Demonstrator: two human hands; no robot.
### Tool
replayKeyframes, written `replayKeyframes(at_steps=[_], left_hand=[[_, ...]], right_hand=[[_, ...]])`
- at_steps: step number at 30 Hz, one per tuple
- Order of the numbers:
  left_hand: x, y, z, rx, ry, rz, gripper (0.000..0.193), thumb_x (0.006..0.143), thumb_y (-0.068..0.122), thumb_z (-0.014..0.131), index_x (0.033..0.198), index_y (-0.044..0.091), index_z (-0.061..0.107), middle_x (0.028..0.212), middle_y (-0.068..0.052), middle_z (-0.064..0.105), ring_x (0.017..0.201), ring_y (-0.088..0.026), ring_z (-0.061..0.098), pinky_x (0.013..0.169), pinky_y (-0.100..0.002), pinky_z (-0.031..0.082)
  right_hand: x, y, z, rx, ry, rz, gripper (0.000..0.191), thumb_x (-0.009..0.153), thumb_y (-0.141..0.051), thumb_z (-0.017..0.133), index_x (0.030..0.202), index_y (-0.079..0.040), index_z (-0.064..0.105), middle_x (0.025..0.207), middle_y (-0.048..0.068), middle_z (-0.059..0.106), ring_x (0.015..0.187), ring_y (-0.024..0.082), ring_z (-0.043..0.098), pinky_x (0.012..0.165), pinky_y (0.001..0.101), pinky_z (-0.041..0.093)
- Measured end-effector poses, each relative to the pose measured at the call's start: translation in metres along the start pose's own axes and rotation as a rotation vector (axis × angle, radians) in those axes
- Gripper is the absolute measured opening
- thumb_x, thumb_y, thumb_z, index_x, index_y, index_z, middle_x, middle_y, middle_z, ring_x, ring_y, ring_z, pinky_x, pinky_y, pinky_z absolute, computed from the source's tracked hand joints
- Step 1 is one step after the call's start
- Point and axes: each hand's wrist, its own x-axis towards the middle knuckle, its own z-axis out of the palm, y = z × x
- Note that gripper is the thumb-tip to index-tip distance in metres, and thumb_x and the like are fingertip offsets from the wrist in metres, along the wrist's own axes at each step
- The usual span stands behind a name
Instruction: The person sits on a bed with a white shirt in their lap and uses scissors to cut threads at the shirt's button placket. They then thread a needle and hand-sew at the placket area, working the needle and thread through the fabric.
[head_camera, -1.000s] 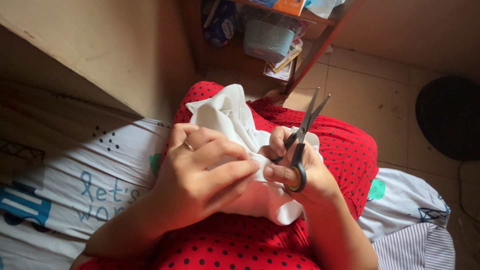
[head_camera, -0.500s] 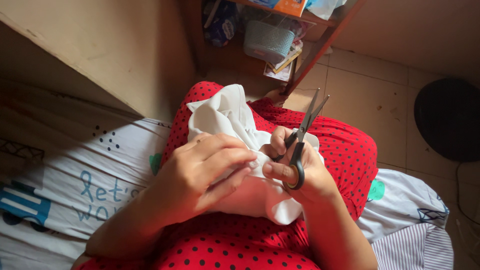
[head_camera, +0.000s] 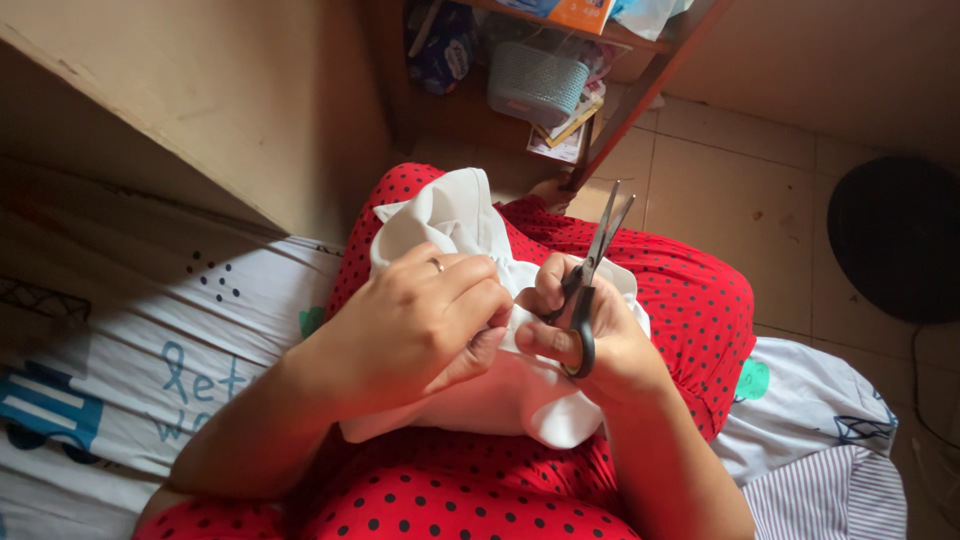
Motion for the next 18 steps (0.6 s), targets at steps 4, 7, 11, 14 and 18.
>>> replayKeyframes(at_steps=[4,7,11,14,18], left_hand=[[-0.005,-0.001,0.013,0.058,0.059,0.027,0.02,0.103,0.012,0.081,0.116,0.003,0.069,0.116,-0.013,0.069,0.106,-0.035,0.072,0.097,-0.048,0.058],[-0.008,0.002,0.022,0.107,0.085,0.007,0.022,0.104,0.011,0.081,0.118,0.002,0.067,0.116,-0.014,0.067,0.108,-0.036,0.072,0.1,-0.047,0.06],[-0.009,0.002,0.025,0.133,0.128,-0.042,0.022,0.104,0.012,0.081,0.118,0.002,0.066,0.118,-0.015,0.068,0.109,-0.037,0.071,0.102,-0.048,0.06],[-0.01,0.0,0.019,0.072,0.112,-0.039,0.022,0.103,0.012,0.081,0.116,0.003,0.066,0.12,-0.014,0.069,0.111,-0.037,0.071,0.103,-0.051,0.057],[-0.01,-0.001,0.011,-0.01,0.086,-0.035,0.018,0.105,0.01,0.077,0.117,0.004,0.065,0.128,-0.015,0.068,0.118,-0.038,0.071,0.104,-0.053,0.054]], right_hand=[[0.0,0.001,0.001,-0.017,0.052,-0.022,0.043,0.097,0.008,0.089,0.109,-0.012,0.053,0.091,-0.001,0.056,0.081,0.011,0.058,0.068,0.028,0.042],[0.001,0.003,0.001,0.002,0.059,-0.055,0.043,0.099,0.01,0.089,0.109,-0.012,0.053,0.092,-0.003,0.055,0.081,0.009,0.056,0.069,0.028,0.043],[0.001,0.005,-0.001,-0.03,0.078,-0.072,0.043,0.099,0.01,0.089,0.109,-0.011,0.053,0.092,-0.002,0.056,0.08,0.008,0.056,0.068,0.0272,0.043],[0.0,0.005,-0.001,-0.073,0.091,-0.069,0.043,0.097,0.011,0.088,0.11,-0.011,0.053,0.094,-0.001,0.059,0.081,0.007,0.057,0.069,0.0265,0.043],[0.0,-0.003,0.002,-0.103,0.032,-0.038,0.04,0.099,0.01,0.088,0.114,-0.009,0.056,0.098,-0.001,0.06,0.09,0.009,0.061,0.077,0.0265,0.05]])
